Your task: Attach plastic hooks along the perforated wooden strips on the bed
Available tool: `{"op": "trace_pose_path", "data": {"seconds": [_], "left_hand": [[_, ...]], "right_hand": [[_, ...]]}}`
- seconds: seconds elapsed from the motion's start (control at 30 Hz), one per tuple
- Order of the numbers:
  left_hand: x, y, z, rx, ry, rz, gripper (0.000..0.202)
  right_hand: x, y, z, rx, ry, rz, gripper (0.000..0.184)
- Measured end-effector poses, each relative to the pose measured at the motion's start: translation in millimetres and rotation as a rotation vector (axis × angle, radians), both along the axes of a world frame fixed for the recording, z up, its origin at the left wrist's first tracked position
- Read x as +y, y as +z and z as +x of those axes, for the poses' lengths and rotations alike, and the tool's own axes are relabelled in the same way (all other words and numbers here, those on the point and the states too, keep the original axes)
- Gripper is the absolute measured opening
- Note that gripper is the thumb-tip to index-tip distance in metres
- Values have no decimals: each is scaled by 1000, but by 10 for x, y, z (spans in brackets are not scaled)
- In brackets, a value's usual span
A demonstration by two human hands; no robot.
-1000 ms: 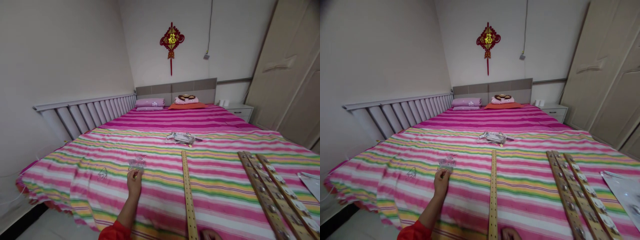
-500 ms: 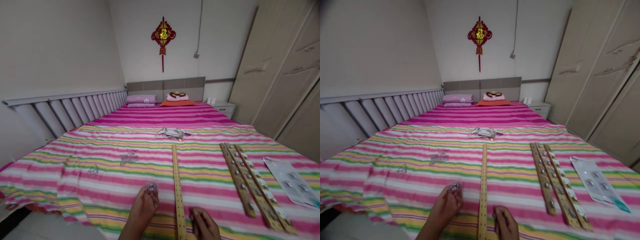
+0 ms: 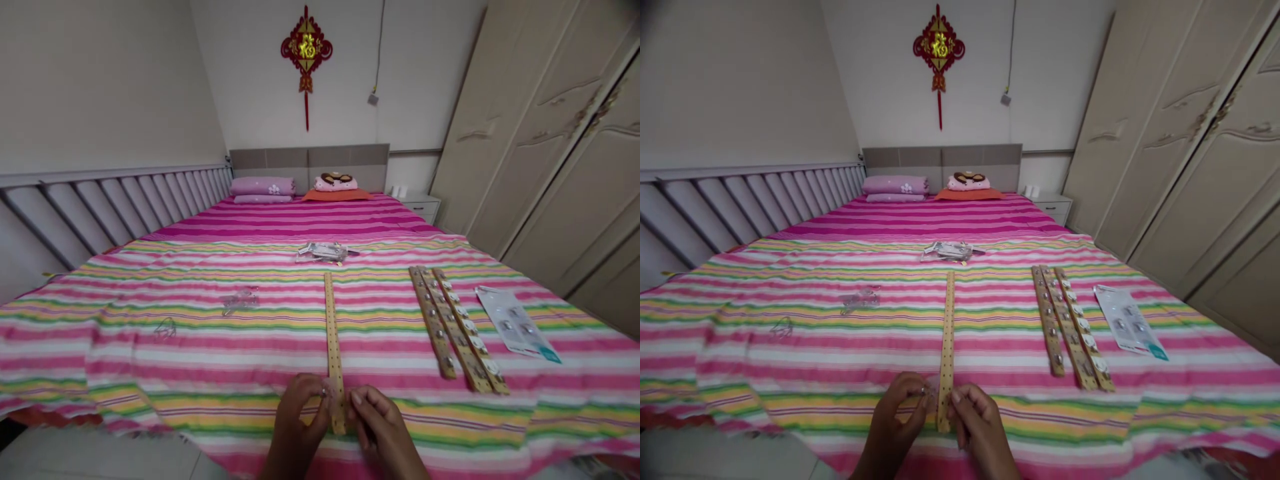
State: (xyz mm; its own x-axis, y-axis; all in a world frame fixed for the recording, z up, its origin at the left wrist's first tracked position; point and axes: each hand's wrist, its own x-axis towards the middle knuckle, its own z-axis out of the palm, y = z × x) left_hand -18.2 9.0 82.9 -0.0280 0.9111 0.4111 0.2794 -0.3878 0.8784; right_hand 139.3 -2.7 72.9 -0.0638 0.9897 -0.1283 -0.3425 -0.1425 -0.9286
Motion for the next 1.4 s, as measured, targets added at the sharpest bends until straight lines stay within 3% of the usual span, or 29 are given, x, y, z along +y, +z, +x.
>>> {"op": "trace_pose_path", "data": {"seconds": [0.23, 0.4, 0.53, 0.67, 0.8, 0.9, 1.2, 1.4], "left_hand": [[-119, -129, -2, 227, -40, 67, 13], [-172, -153, 39, 235, -89, 43, 13], [-159, -158, 66, 150, -25, 24, 10], [-94, -288, 32, -61, 100, -210, 16], [-22, -467, -1, -276, 117, -526, 29], [5, -560, 17, -321, 132, -686, 33], [67, -749, 131, -352, 57, -845, 34], [112, -625, 167, -310, 27, -890, 39]], "right_hand": [[-179, -73, -44, 20, 58, -35, 40], [-226, -147, -54, 4, 22, -68, 42], [-145, -183, 36, -31, -44, -115, 45], [-37, -223, 101, -44, -91, -147, 48], [-2, -283, 66, -26, -89, -185, 46], [-7, -336, 21, -10, -92, -199, 45], [38, -482, -18, 7, -140, -167, 43], [61, -526, -36, -18, -162, -158, 41]]}}
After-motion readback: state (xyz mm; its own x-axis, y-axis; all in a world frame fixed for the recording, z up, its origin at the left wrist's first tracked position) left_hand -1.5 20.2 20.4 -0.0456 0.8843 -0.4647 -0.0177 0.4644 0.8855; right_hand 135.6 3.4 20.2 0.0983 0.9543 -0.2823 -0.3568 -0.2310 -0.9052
